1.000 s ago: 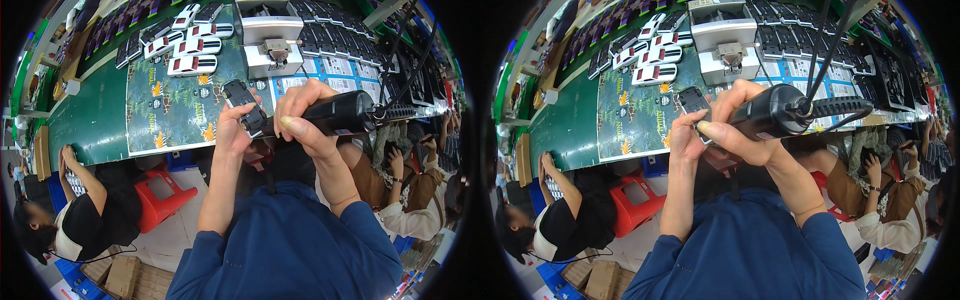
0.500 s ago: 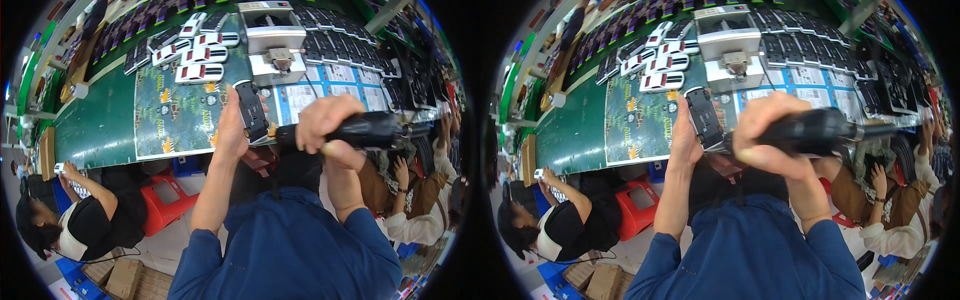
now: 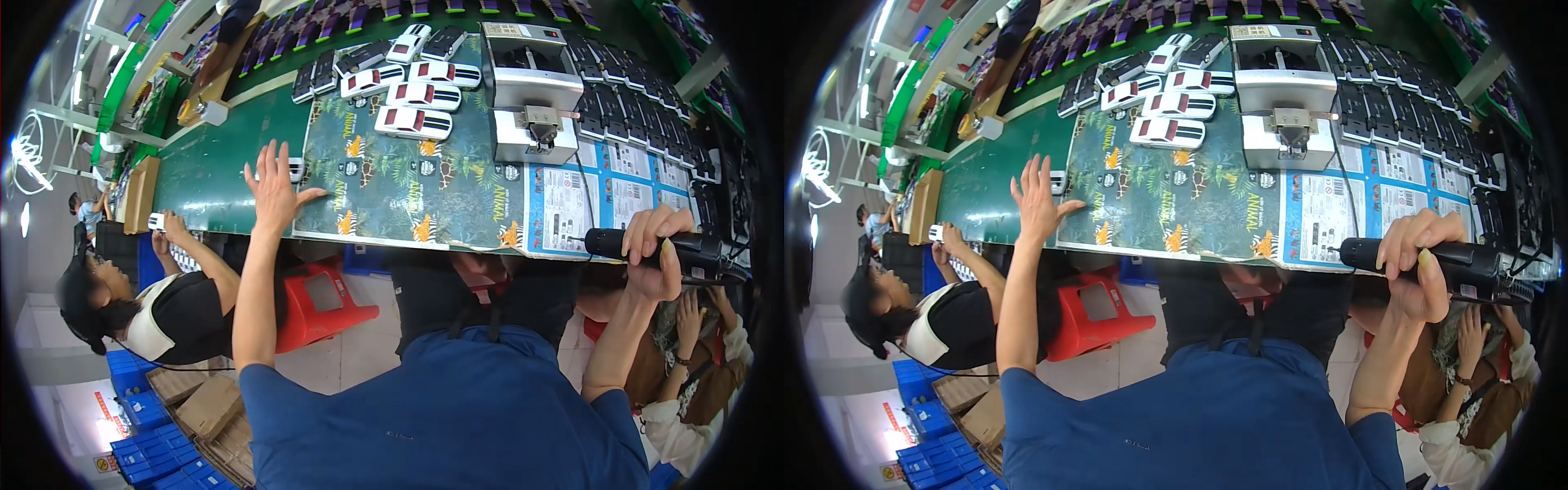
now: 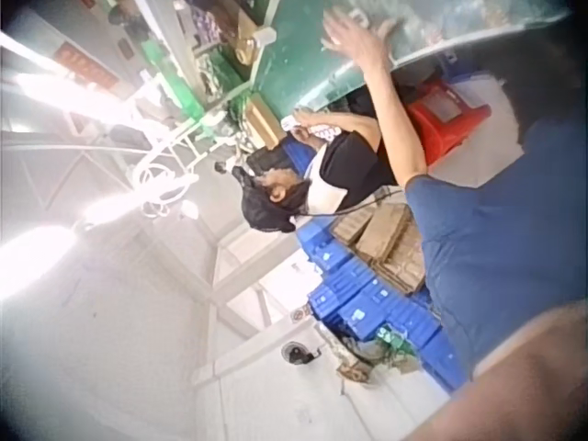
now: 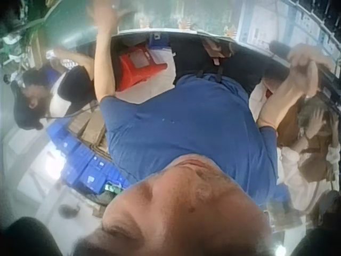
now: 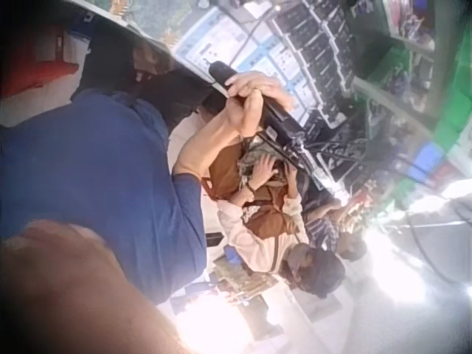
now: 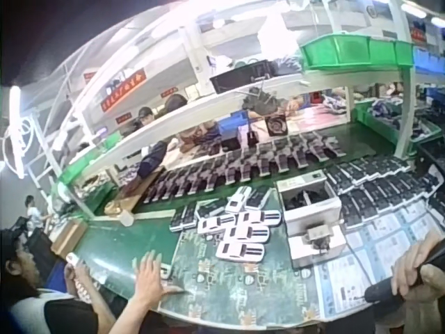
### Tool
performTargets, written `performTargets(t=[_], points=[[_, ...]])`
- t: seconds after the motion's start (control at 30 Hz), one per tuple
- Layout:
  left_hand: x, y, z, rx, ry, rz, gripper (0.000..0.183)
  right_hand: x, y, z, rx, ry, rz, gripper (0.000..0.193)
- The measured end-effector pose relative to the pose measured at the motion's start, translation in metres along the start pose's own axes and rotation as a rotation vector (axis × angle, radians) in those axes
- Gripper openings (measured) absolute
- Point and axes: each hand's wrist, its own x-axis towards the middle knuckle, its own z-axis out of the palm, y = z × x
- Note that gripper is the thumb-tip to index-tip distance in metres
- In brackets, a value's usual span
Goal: The person assembles toy cars by driving screws into the underside of each car using an electric screwdriver, then sliding the assembled toy cars across the table.
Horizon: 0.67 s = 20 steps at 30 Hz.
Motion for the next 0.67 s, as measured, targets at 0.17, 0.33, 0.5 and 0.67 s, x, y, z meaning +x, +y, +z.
performTargets(t=[0.17,0.33,0.5,0.67], points=[[0.004,0.113,-0.022,-0.575,0.299,0.179,0.07,-0.012,-0.01,-0.016,-0.045,0.043,0.022,0.02],[0.03,0.31,-0.065,-1.171,0.287,0.444,0.029,-0.025,-0.027,-0.028,-0.099,0.013,-0.024,0.017],[0.089,0.491,-0.087,-1.626,-0.087,0.348,0.024,-0.038,-0.062,-0.031,-0.205,0.134,0.134,0.024],[0.152,0.622,-0.07,-1.381,-0.034,0.325,0.049,-0.044,-0.084,-0.051,-0.252,0.099,0.221,0.021]])
